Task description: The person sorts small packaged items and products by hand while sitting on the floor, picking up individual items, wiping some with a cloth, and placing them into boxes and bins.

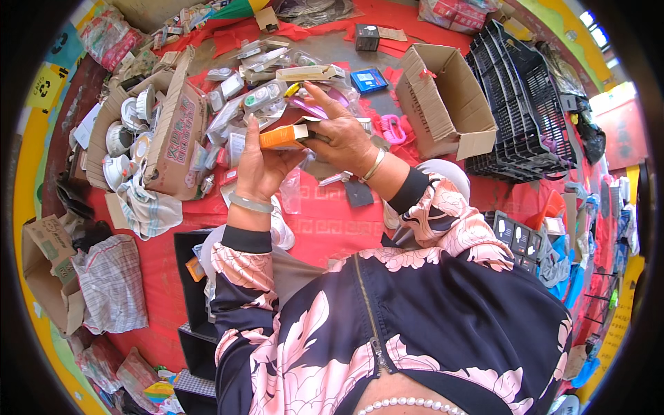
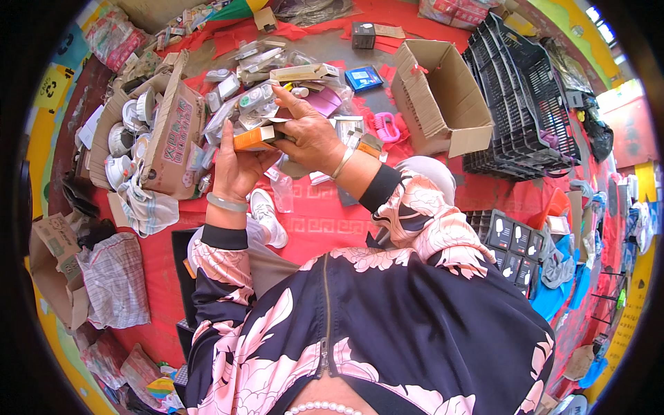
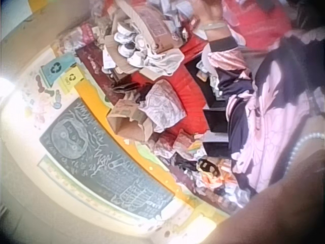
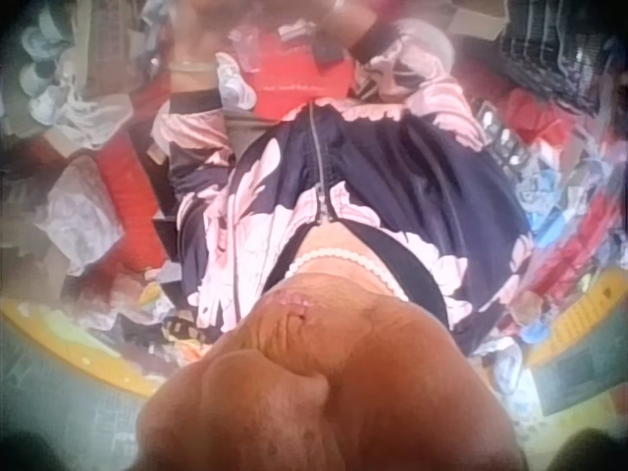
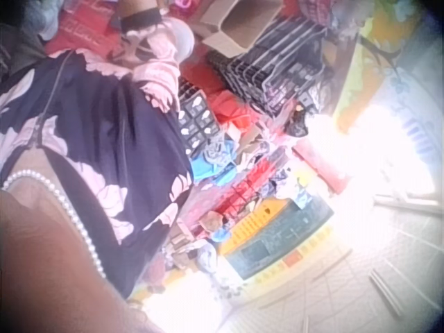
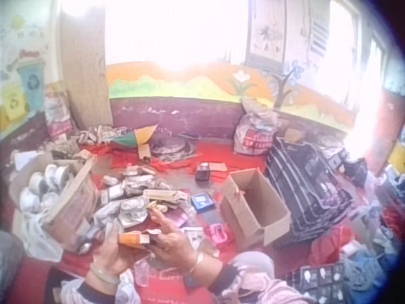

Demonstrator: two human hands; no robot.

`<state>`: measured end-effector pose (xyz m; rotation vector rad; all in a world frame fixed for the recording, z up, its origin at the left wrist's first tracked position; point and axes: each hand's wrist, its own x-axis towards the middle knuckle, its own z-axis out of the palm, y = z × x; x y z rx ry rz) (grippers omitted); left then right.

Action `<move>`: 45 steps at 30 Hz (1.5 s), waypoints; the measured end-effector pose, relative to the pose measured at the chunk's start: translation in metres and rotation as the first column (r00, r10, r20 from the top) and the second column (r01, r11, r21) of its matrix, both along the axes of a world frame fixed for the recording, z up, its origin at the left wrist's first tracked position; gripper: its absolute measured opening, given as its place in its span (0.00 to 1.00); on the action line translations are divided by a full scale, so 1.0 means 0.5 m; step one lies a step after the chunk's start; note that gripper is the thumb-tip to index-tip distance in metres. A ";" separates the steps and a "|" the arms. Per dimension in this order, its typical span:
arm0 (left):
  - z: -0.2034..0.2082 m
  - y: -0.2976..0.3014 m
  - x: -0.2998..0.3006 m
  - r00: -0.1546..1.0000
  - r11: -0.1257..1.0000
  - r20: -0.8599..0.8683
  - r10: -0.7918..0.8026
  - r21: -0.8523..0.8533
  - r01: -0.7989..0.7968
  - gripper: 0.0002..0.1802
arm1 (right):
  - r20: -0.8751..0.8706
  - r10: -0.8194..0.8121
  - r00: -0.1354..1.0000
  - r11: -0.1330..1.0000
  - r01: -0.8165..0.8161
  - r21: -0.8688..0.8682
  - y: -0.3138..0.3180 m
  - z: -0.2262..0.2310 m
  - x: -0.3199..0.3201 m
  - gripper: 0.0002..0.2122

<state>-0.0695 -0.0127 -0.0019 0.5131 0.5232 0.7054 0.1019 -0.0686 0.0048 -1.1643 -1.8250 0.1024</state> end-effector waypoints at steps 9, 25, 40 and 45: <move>0.000 0.012 -0.011 0.997 1.000 -0.078 0.012 -0.013 -0.013 0.35 | 0.032 -0.048 0.998 0.998 0.047 0.053 -0.003 -0.004 -0.003 0.12; -0.016 -0.009 -0.015 0.887 0.971 -0.461 -0.033 0.196 0.138 0.33 | 0.066 0.143 0.988 0.901 -0.102 -0.422 -0.009 0.014 0.047 0.13; -0.003 -0.001 -0.003 0.994 0.992 -0.024 0.107 0.065 -0.105 0.24 | 0.195 0.020 0.981 0.999 -0.013 -0.034 -0.028 0.038 0.013 0.12; 0.002 -0.009 -0.009 0.991 0.984 -0.040 0.128 0.129 -0.122 0.24 | 0.103 0.011 0.995 1.000 -0.008 -0.030 -0.027 0.030 0.026 0.11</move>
